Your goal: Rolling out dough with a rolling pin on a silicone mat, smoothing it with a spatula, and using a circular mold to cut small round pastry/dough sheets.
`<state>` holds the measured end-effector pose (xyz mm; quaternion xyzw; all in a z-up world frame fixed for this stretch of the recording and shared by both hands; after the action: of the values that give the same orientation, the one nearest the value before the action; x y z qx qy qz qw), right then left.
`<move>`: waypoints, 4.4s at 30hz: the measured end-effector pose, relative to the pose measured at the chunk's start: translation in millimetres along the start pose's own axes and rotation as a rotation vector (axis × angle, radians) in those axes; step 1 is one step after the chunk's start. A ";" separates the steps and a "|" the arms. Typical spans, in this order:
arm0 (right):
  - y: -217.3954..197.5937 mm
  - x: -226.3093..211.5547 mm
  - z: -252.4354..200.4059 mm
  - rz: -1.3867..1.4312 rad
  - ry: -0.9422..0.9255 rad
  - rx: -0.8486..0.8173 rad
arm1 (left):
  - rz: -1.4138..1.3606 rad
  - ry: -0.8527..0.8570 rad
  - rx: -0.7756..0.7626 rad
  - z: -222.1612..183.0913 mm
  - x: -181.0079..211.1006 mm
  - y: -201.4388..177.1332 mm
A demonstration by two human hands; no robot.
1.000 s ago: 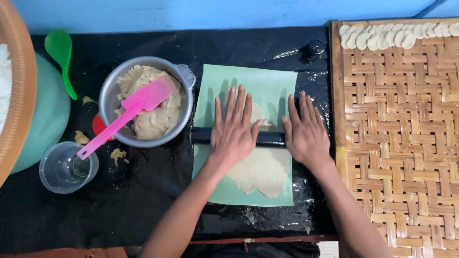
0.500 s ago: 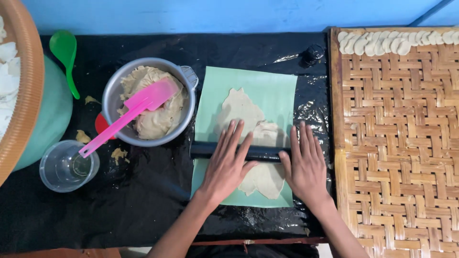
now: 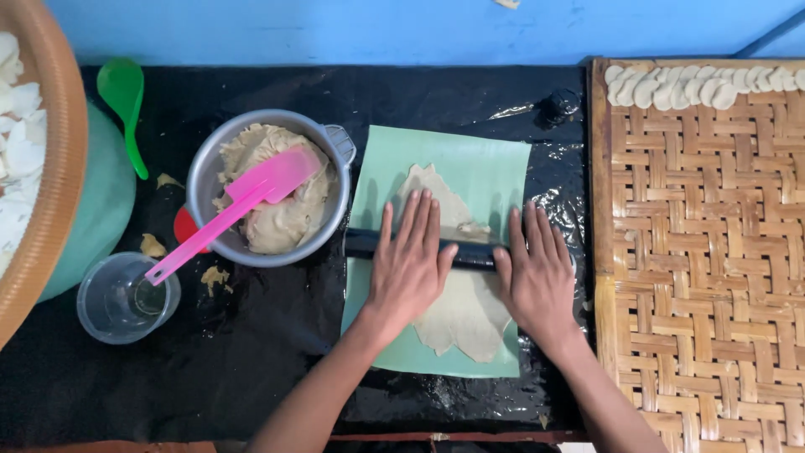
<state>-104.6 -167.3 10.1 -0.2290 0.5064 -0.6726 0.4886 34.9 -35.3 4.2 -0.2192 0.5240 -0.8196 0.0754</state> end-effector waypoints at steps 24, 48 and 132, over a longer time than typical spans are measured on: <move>46.7 48.9 106.7 0.267 -0.134 -0.036 | -0.261 0.073 0.097 25.2 -9.7 -20.9; -23.2 -8.7 -54.5 0.038 -0.016 -0.001 | -0.149 0.150 -0.065 -41.0 8.8 -20.2; -25.8 -6.2 -41.2 -0.022 -0.075 -0.041 | -0.085 0.072 -0.009 -44.4 12.4 -21.9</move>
<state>-146.1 -142.7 18.9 -0.2697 0.4990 -0.6583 0.4949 6.8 6.6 11.5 -0.2120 0.5203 -0.8270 0.0204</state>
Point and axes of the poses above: each hand's wrist, its own z-axis towards the middle knuckle, its own y-axis out of the palm, x = y × z, the point moved 4 cm from there along z, towards the middle knuckle, and after that the axes turned 6 degrees about x, right-handed, at the moved point
